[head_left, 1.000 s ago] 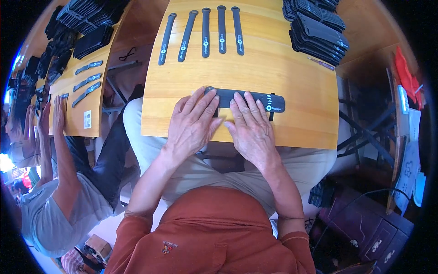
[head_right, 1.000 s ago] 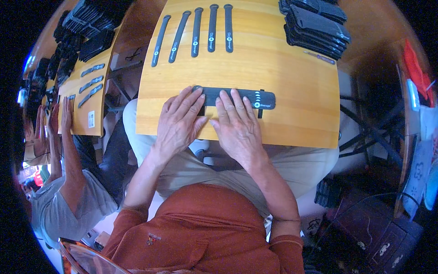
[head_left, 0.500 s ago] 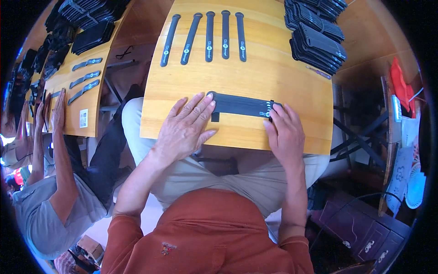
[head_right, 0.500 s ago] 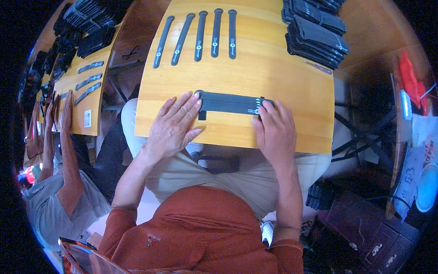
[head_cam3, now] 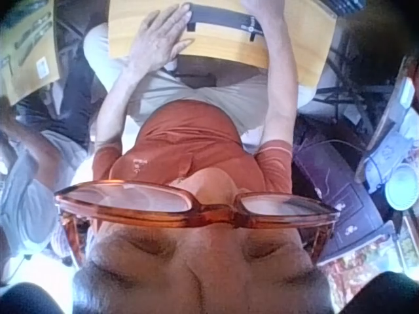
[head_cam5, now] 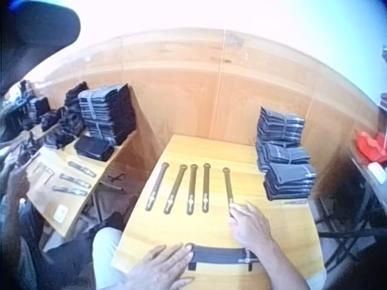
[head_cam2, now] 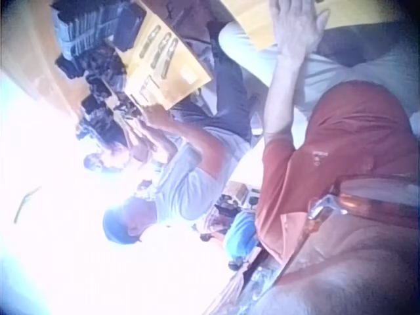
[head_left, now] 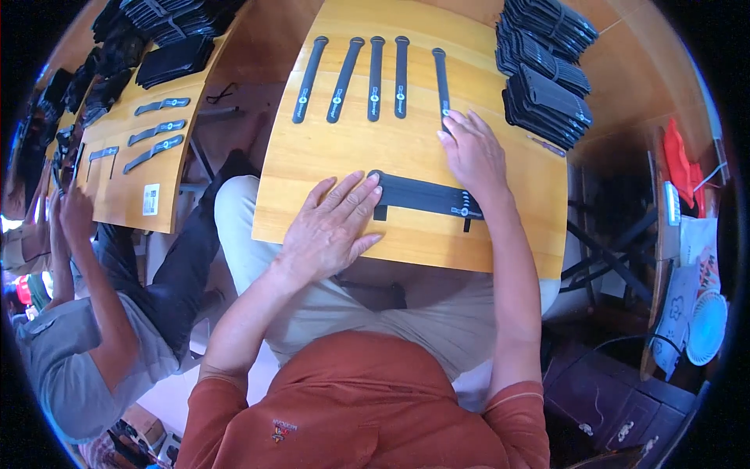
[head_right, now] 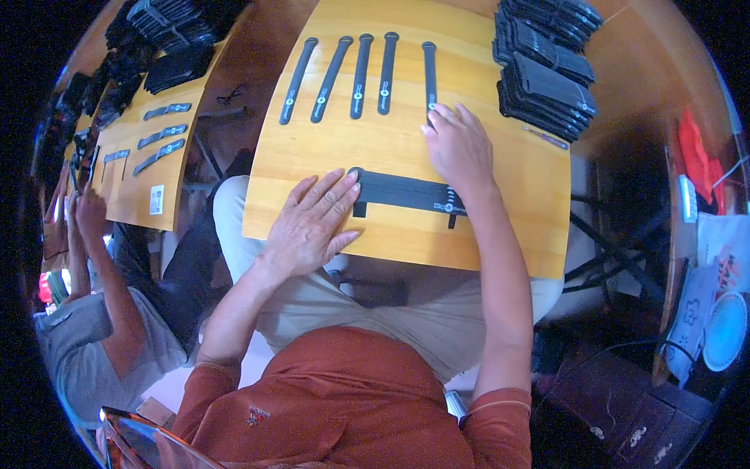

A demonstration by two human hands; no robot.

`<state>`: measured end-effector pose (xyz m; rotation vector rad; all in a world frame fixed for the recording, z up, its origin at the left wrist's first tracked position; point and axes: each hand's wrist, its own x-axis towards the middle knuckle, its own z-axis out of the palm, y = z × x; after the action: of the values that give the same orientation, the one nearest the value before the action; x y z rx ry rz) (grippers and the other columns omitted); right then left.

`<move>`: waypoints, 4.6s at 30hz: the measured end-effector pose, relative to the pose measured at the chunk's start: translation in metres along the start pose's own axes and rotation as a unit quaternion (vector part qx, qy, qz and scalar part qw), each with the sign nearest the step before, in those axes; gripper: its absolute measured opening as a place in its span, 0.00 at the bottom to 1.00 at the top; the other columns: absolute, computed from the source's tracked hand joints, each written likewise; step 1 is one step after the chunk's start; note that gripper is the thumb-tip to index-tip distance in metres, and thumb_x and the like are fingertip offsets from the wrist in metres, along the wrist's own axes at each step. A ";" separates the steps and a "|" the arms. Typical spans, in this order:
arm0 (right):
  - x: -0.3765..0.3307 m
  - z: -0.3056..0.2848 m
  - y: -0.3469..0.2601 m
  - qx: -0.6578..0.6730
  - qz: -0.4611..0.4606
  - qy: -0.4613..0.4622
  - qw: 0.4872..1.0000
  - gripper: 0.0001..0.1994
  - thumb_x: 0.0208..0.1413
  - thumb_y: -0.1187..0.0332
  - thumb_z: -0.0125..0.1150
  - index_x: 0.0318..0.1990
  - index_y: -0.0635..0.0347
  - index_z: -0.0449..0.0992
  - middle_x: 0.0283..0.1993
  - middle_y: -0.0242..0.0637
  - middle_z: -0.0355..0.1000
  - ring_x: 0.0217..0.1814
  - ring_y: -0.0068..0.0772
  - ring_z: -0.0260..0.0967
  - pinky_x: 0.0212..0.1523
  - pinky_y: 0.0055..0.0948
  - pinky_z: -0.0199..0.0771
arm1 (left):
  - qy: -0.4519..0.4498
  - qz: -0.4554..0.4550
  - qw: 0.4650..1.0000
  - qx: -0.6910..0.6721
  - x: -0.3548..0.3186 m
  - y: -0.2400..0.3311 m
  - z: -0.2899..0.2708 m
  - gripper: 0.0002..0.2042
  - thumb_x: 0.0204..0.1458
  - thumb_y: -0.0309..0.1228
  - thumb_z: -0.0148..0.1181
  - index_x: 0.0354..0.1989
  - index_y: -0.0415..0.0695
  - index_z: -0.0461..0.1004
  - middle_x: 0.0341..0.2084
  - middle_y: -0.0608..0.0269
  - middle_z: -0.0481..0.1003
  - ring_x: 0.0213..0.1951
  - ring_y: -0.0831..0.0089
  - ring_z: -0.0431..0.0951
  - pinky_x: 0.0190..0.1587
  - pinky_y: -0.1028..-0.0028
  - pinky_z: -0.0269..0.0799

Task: Assembling and inspecting small black straps at a workbench in a manufacturing setting.

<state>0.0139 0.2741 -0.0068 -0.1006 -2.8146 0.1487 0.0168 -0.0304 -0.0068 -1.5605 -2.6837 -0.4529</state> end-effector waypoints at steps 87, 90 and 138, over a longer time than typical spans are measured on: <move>-0.144 -0.042 -0.007 0.407 0.275 0.076 0.868 0.08 0.61 0.77 0.65 0.47 0.68 0.82 0.34 0.36 0.76 0.27 0.20 0.70 0.27 0.22 0.69 | 0.085 -0.368 0.776 -0.505 0.026 0.012 0.002 0.06 0.61 0.24 0.65 0.41 0.32 0.82 0.22 0.68 0.78 0.23 0.86 0.73 0.27 0.82 0.70; -0.145 -0.038 -0.002 0.376 0.249 0.086 0.888 0.08 0.60 0.77 0.65 0.46 0.69 0.82 0.34 0.38 0.77 0.32 0.25 0.73 0.32 0.24 0.72 | 0.080 -0.373 0.781 -0.495 0.028 0.012 0.001 0.06 0.60 0.23 0.64 0.41 0.32 0.82 0.22 0.67 0.79 0.22 0.85 0.74 0.27 0.81 0.70; -0.142 -0.039 -0.006 0.356 0.267 0.080 0.892 0.07 0.58 0.79 0.66 0.43 0.69 0.83 0.34 0.39 0.77 0.34 0.25 0.74 0.35 0.23 0.74 | 0.047 -0.362 0.811 -0.457 0.032 0.006 0.000 0.05 0.57 0.22 0.66 0.39 0.32 0.83 0.22 0.61 0.81 0.22 0.83 0.76 0.26 0.80 0.71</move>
<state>0.1605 0.2595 -0.0131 -0.6693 -2.3168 1.2075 0.0058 0.0001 -0.0005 -0.3264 -3.0104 -1.9859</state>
